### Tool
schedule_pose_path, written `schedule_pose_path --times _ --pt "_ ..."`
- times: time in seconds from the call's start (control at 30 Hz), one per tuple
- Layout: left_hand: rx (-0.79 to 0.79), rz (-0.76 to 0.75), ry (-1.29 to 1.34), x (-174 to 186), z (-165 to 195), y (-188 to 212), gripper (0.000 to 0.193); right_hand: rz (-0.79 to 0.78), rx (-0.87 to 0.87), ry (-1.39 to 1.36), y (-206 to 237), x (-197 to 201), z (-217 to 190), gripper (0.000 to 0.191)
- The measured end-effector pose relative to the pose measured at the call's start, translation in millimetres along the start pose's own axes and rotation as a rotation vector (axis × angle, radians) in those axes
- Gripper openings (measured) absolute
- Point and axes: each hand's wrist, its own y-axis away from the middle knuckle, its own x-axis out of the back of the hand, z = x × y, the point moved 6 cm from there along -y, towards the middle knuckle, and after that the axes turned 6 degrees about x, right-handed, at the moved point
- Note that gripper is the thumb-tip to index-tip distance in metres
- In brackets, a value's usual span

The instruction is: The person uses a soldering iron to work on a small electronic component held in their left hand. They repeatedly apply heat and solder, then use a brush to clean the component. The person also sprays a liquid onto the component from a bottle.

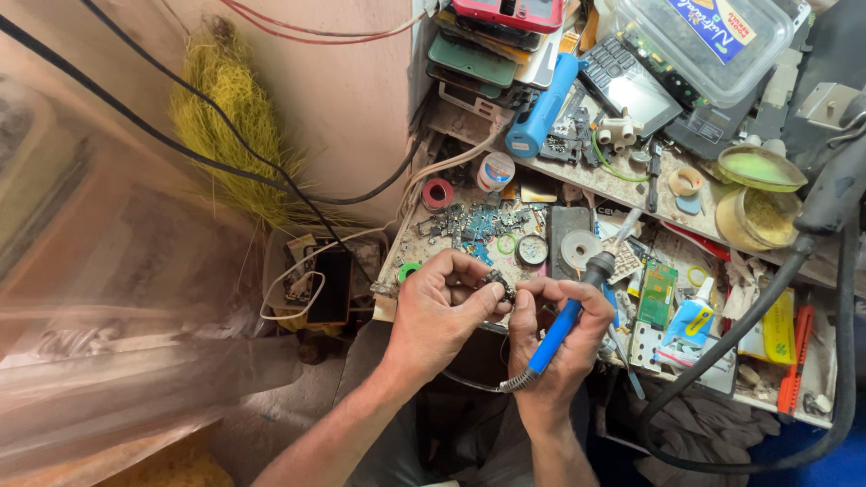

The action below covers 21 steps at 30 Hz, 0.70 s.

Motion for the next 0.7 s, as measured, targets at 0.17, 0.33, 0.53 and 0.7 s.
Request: schedule_pose_path --times 0.17,0.33,0.53,0.7 --pt "-0.035 0.007 -0.022 2.6 -1.4 -2.8 0.018 -0.037 -0.003 0.072 -2.5 -0.7 1.4 0.049" --pt "-0.064 0.031 -0.089 1.5 -2.6 -0.1 0.018 -0.052 -0.035 0.082 -3.1 3.9 4.1 0.050" --pt "-0.094 0.049 -0.178 2.9 6.6 6.3 0.017 -0.067 -0.082 0.027 -1.9 5.0 1.3 0.051" --pt "-0.114 0.007 -0.113 1.6 9.8 8.1 0.016 -0.043 -0.146 -0.075 -1.1 4.3 3.4 0.050"
